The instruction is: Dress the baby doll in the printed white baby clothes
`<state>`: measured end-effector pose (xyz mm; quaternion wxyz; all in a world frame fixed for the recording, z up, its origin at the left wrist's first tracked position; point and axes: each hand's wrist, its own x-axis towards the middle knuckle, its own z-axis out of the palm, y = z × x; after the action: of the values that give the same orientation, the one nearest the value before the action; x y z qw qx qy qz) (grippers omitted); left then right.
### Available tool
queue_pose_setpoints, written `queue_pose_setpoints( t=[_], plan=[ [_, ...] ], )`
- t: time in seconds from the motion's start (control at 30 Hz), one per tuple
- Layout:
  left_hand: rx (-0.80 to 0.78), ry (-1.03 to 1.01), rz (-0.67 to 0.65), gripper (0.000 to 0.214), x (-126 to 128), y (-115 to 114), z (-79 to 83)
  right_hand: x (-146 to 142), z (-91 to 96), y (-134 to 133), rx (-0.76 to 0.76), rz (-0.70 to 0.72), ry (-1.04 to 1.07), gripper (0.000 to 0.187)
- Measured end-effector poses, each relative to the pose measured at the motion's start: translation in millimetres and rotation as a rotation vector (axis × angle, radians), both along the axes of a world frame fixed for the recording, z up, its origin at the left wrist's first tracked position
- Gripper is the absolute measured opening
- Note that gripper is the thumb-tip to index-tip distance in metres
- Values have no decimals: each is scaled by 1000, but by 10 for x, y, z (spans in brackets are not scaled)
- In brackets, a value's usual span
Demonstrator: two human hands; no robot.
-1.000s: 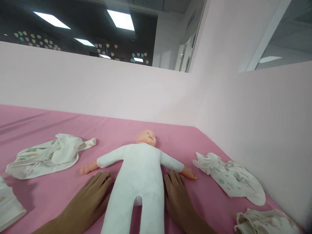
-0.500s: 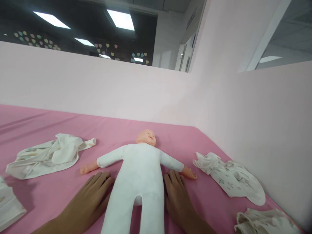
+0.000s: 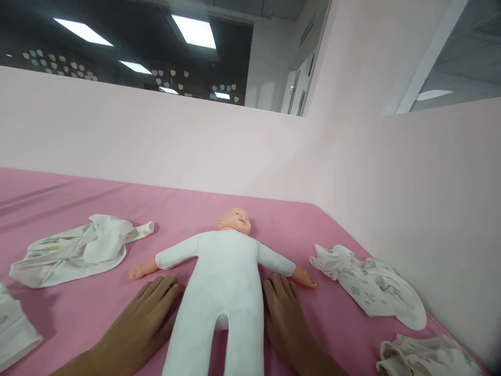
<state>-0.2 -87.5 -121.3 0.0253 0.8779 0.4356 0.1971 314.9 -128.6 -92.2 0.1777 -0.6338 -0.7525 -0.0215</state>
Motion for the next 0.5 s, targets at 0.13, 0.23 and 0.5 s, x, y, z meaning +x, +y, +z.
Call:
queue_pose_setpoints(
  t=[0.13,0.23,0.5],
  plan=[
    [-48,-3,7,27,19,-21,29,11,-19,5,1,4,-1,20],
    [-67,-4,-11,26,7,-8,24,5,-9,-4,-1,-5,-2,22],
    [-36,19,-1,26,24,-28,21,-11,10,-16,-4,-10,3,24]
  ],
)
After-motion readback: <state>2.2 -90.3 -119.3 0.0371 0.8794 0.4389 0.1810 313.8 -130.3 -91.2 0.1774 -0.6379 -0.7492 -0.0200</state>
